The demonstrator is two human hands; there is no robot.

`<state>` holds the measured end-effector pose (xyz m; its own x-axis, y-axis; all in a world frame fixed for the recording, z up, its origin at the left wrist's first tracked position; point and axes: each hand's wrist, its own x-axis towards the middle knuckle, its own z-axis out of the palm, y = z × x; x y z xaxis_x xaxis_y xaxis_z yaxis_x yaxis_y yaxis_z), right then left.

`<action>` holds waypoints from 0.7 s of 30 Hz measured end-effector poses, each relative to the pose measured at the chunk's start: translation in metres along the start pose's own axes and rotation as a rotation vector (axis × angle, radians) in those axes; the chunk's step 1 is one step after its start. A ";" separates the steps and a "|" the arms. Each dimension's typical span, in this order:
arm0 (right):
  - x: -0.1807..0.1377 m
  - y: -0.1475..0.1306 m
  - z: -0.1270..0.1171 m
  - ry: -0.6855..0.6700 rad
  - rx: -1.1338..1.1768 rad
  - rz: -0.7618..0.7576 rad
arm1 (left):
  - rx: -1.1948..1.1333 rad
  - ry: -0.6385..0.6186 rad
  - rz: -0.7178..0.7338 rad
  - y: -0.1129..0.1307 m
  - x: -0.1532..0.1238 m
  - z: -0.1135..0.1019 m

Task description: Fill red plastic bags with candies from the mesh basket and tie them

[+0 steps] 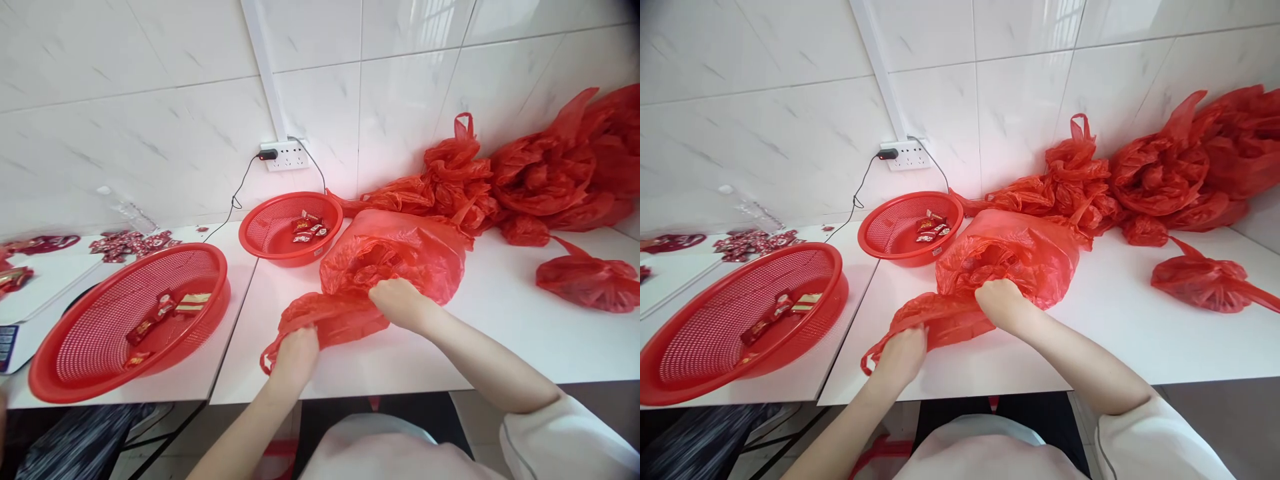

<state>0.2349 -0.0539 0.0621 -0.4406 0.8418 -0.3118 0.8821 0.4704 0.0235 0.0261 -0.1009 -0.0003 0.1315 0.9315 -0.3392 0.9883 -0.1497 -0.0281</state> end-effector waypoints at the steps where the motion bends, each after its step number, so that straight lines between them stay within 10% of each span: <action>1: 0.001 0.000 -0.001 0.020 -0.008 0.060 | -0.012 -0.005 -0.025 -0.006 0.005 0.001; 5: 0.002 -0.008 0.001 0.239 0.025 0.032 | -0.139 0.055 -0.018 -0.018 0.009 -0.005; 8: 0.006 -0.026 0.010 0.468 0.178 -0.359 | -0.288 0.040 0.034 -0.014 0.005 -0.017; 11: 0.021 -0.040 0.026 0.386 0.187 -0.579 | -0.418 0.023 0.123 -0.013 -0.003 -0.029; 21: 0.056 0.008 0.039 0.121 0.042 -0.104 | -0.150 0.024 0.025 -0.059 0.001 -0.046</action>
<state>0.2235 -0.0134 0.0082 -0.5449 0.8157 -0.1942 0.8355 0.5477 -0.0436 -0.0281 -0.0754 0.0444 0.1564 0.9360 -0.3155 0.9849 -0.1237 0.1214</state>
